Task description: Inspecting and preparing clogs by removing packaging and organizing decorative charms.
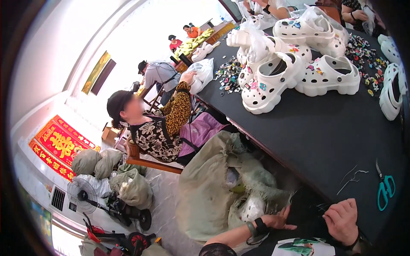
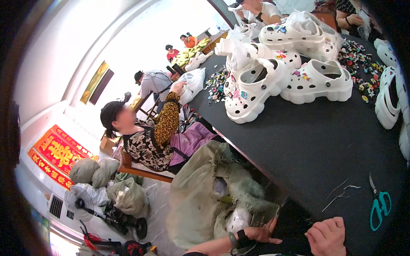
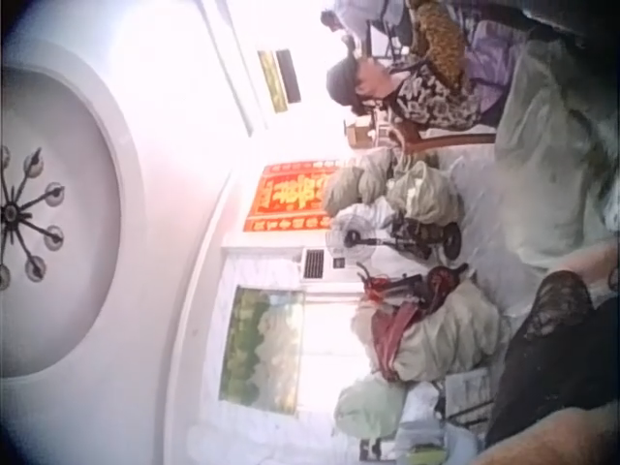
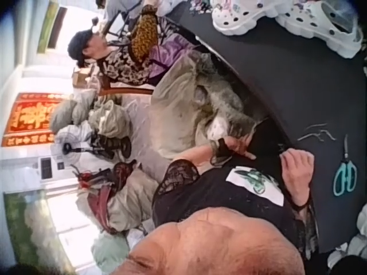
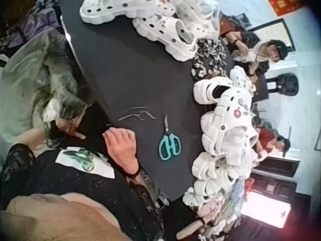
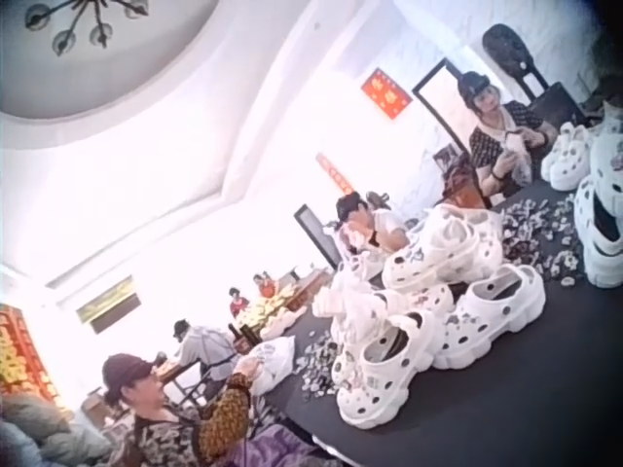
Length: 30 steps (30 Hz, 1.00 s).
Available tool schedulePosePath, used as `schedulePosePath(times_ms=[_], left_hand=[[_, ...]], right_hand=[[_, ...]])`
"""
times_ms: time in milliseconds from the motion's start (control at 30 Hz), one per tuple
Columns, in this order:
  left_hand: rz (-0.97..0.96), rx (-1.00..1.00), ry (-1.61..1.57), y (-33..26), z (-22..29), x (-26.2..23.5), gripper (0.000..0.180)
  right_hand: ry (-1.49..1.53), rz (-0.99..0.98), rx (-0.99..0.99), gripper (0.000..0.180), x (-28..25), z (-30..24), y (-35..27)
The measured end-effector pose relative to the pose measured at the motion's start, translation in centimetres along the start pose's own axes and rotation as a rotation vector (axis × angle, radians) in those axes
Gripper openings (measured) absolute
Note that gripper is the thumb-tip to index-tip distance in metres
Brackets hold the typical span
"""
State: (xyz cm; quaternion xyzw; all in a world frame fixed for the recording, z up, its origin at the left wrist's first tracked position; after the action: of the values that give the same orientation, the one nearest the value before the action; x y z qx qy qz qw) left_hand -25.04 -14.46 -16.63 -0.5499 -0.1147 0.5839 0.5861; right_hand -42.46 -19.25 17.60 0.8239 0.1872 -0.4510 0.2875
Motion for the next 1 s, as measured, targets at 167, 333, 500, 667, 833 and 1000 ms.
schedulePosePath(times_ms=[167,333,500,667,833,1000], left_hand=[[0.777,0.064,1.101,-4.4,3.8,-1.9,0.067],[0.679,0.018,0.316,-3.2,2.9,-2.8,0.066],[1.002,-0.396,0.785,-1.5,0.1,0.2,0.128],[0.252,0.08,-0.005,4.0,-2.5,4.3,0.077],[-0.138,-0.013,-0.605,-2.5,1.2,-2.6,0.127],[-0.081,0.014,-0.727,-4.4,1.3,-3.1,0.126]], right_hand=[[0.079,-0.002,-0.013,0.026,-0.6,0.0,0.2],[0.446,-0.006,0.213,0.022,-2.0,3.2,-3.0],[0.046,-0.001,0.33,0.026,-6.7,4.7,-6.1],[-0.301,-0.306,0.263,0.053,-7.6,7.8,-6.1],[-0.4,-0.53,0.523,0.076,-5.1,15.1,-6.6],[-0.408,-0.586,0.502,0.064,-4.2,16.4,-6.6]])
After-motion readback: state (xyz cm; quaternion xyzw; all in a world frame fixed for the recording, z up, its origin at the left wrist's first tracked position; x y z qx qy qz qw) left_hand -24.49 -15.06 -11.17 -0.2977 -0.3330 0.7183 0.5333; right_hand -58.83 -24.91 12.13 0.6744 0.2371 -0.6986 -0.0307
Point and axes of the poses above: each hand's wrist, its own y-axis towards the middle knuckle, its own x-axis out of the palm, z = x × y, the point moved 10 cm from there along y, towards the middle knuckle, and after that the axes turned 15 degrees about -z, right-handed, at the moved point
